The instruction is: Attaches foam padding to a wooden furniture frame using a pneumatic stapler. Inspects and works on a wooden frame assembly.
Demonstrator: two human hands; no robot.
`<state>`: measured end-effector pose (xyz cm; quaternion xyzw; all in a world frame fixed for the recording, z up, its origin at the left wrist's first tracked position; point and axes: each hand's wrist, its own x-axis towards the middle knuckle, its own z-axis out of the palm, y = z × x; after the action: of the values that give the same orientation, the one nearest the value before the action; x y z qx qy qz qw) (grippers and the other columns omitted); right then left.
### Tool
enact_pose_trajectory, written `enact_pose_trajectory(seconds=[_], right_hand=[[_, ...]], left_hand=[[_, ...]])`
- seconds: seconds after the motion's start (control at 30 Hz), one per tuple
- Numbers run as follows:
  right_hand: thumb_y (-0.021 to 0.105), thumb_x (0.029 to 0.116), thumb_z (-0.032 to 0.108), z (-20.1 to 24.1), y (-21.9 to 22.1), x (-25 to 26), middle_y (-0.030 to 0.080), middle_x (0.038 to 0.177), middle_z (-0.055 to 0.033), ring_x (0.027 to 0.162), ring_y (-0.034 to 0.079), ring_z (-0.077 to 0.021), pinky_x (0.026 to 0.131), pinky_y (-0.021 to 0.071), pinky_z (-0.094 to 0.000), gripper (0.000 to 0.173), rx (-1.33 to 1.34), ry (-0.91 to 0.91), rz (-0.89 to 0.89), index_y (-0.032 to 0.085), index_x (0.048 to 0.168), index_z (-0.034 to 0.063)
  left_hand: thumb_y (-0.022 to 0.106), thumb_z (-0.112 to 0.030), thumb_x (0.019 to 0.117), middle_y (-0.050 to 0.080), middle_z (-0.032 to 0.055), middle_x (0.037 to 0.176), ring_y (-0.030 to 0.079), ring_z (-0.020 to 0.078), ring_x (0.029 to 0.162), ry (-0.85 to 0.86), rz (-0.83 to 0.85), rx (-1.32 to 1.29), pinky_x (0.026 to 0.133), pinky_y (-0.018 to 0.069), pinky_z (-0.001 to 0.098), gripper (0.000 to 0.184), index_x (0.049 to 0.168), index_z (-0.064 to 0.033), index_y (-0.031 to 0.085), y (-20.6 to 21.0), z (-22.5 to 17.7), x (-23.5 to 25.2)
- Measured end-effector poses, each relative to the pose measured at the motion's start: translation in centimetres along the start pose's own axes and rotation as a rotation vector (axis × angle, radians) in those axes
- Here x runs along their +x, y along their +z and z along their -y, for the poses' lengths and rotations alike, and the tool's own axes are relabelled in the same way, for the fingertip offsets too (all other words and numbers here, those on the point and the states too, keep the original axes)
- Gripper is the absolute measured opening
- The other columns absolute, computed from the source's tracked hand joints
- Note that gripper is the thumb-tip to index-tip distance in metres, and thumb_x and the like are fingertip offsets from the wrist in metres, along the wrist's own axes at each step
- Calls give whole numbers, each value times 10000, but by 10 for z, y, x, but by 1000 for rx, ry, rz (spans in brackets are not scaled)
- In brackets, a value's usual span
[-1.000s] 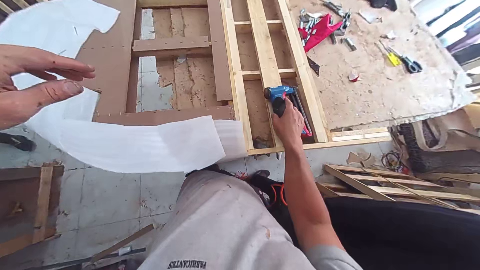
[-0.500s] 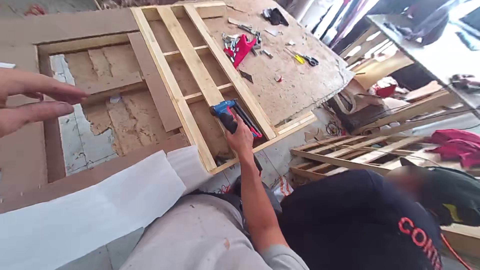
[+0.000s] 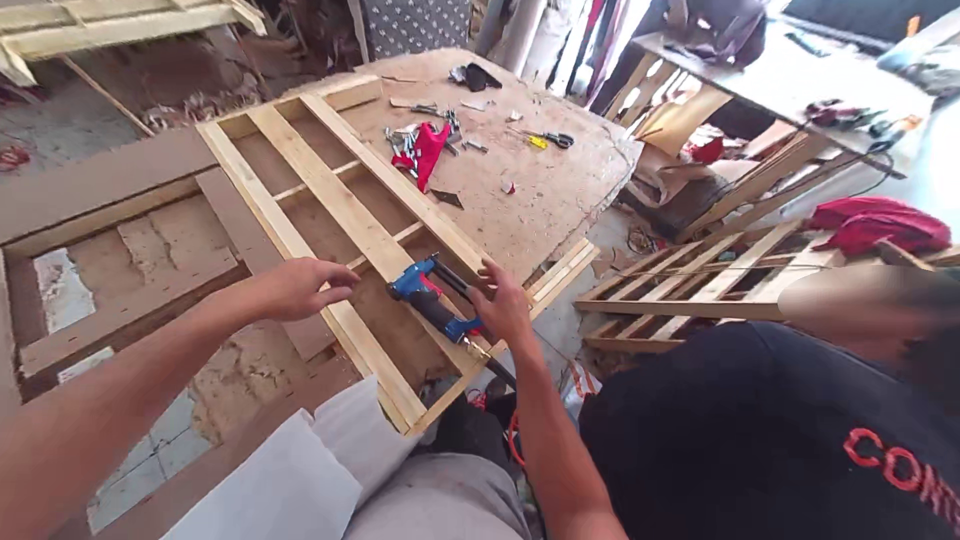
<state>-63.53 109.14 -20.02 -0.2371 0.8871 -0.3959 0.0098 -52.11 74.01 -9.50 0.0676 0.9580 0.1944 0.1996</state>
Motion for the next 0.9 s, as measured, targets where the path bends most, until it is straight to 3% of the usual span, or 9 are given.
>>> enact_pose_trajectory(seconds=[0.1, 0.2, 0.3, 0.4, 0.5, 0.6, 0.67, 0.77, 0.9], right_hand=[[642, 973, 340, -22, -35, 59, 700, 1284, -79, 1129, 692, -187, 945, 581, -404, 531, -25, 44, -4, 580, 1436, 87], [633, 982, 325, -43, -56, 120, 701, 1286, -74, 1130, 696, -184, 951, 585, -398, 495, -22, 97, 4, 599, 1419, 96], [638, 979, 325, -67, -65, 189, 698, 1293, -79, 1141, 693, -197, 980, 573, -425, 498, -22, 133, 36, 599, 1422, 99], [640, 977, 333, -91, -62, 261, 707, 1277, -83, 1154, 689, -217, 1006, 553, -473, 487, -64, 108, 100, 607, 1402, 98], [644, 986, 336, -124, -63, 325, 704, 1267, -118, 1126, 694, -279, 973, 552, -551, 485, -92, 115, 103, 603, 1403, 92], [633, 987, 319, -161, -64, 383, 699, 1266, -139, 1123, 688, -322, 950, 547, -597, 481, -121, 187, 104, 601, 1403, 81], [623, 966, 304, -181, -53, 423, 699, 1275, -143, 1168, 670, -351, 968, 518, -637, 491, -192, 230, 133, 600, 1405, 85], [607, 955, 296, -183, -29, 478, 696, 1278, -142, 1198, 651, -366, 981, 499, -653, 486, -274, 200, 159, 609, 1396, 92], [584, 974, 312, -155, 13, 541, 655, 1327, -198, 1256, 606, -399, 1033, 460, -651, 506, -332, 77, 210, 585, 1417, 68]], left_hand=[[501, -276, 1087, 672, 162, 1329, 638, 330, 1250, -71, -67, -59, 1102, 448, 593, 376, 1373, -69, 629, 7, 22, 63], [537, -280, 1063, 598, 221, 1414, 555, 410, 1334, -204, -199, -84, 1115, 403, 646, 413, 1411, -68, 603, 17, 45, 117], [563, -371, 1032, 500, 198, 1522, 440, 452, 1420, -320, -370, -39, 1103, 365, 706, 515, 1465, -91, 545, 36, 70, 161], [366, -502, 1017, 415, 168, 1598, 344, 474, 1472, -330, -537, 48, 1107, 299, 737, 641, 1548, -156, 454, 73, 83, 174], [245, -564, 1013, 437, 146, 1589, 356, 450, 1469, -329, -677, 81, 1125, 254, 720, 681, 1559, -207, 441, 93, 88, 180], [254, -581, 1014, 449, 146, 1578, 351, 449, 1472, -332, -689, 62, 1128, 257, 713, 669, 1533, -222, 475, 96, 92, 181], [308, -562, 993, 493, 206, 1508, 392, 506, 1409, -400, -628, 30, 1071, 289, 747, 655, 1452, -163, 548, 82, 85, 183], [326, -528, 993, 550, 264, 1368, 456, 526, 1321, -606, -663, 2, 1027, 313, 750, 612, 1287, -64, 596, 58, 75, 209], [314, -548, 1001, 547, 246, 1399, 455, 490, 1343, -710, -758, 14, 1085, 273, 702, 648, 1375, -81, 562, 71, 73, 221]])
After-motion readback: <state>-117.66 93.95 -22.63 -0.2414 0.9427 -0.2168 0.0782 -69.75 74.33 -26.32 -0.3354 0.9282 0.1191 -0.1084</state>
